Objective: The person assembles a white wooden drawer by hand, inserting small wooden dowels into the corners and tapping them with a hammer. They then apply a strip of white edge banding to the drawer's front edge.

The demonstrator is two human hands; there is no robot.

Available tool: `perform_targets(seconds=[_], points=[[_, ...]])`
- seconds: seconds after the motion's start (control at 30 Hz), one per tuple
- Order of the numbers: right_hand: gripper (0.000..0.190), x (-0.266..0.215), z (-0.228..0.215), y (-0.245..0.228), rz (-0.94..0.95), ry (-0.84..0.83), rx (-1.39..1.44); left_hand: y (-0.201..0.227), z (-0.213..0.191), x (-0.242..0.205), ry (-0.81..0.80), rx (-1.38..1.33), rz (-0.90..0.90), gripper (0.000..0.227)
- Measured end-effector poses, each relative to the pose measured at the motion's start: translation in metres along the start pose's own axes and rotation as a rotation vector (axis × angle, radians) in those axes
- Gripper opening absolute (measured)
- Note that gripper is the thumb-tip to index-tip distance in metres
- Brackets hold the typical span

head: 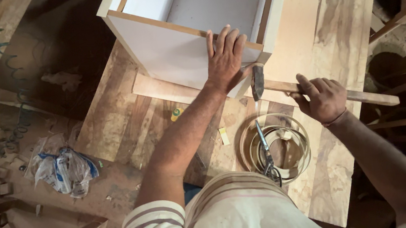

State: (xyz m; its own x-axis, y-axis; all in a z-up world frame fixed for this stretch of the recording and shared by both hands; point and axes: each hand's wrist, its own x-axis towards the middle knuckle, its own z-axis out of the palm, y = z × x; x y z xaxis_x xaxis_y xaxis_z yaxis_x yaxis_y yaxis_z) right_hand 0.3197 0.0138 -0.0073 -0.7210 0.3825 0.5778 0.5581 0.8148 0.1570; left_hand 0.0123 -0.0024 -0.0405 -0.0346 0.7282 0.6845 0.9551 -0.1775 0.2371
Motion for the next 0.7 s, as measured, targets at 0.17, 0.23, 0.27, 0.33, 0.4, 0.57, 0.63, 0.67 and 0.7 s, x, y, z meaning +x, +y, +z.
perform_targets(seconds=[0.17, 0.23, 0.27, 0.33, 0.4, 0.57, 0.63, 0.67, 0.7], points=[[0.038, 0.0033, -0.0053, -0.0025, 0.095, 0.013, 0.022, -0.0013, 0.0003, 0.0018, 0.023, -0.003, 0.021, 0.091], [0.041, 0.0027, -0.0055, -0.0048, 0.050, 0.009, 0.023, -0.0025, 0.0000, -0.0015, 0.006, 0.024, 0.023, 0.092], [0.042, 0.0035, -0.0056, -0.0043, 0.027, 0.010, 0.021, -0.0032, 0.0002, -0.0011, 0.002, 0.038, 0.027, 0.093], [0.042, 0.0042, -0.0066, -0.0036, 0.054, 0.010, 0.006, -0.0032, 0.0000, -0.0007, 0.022, 0.022, 0.027, 0.091], [0.042, 0.0034, -0.0082, -0.0034, 0.076, 0.005, 0.000, -0.0020, 0.0006, -0.0006, 0.023, 0.014, 0.025, 0.089], [0.041, 0.0038, -0.0085, -0.0009, -0.006, 0.041, 0.041, -0.0034, 0.0017, 0.0001, -0.015, 0.022, 0.010, 0.093], [0.042, 0.0021, -0.0080, 0.0003, 0.043, 0.001, -0.009, -0.0038, 0.0012, -0.0001, 0.008, 0.022, 0.025, 0.091], [0.043, -0.0007, -0.0081, 0.0006, 0.073, -0.023, -0.036, -0.0027, 0.0018, -0.0015, 0.016, 0.017, 0.035, 0.091], [0.042, -0.0033, -0.0077, 0.0004, 0.077, -0.007, -0.010, -0.0017, 0.0024, -0.0028, 0.023, 0.009, 0.036, 0.091]])
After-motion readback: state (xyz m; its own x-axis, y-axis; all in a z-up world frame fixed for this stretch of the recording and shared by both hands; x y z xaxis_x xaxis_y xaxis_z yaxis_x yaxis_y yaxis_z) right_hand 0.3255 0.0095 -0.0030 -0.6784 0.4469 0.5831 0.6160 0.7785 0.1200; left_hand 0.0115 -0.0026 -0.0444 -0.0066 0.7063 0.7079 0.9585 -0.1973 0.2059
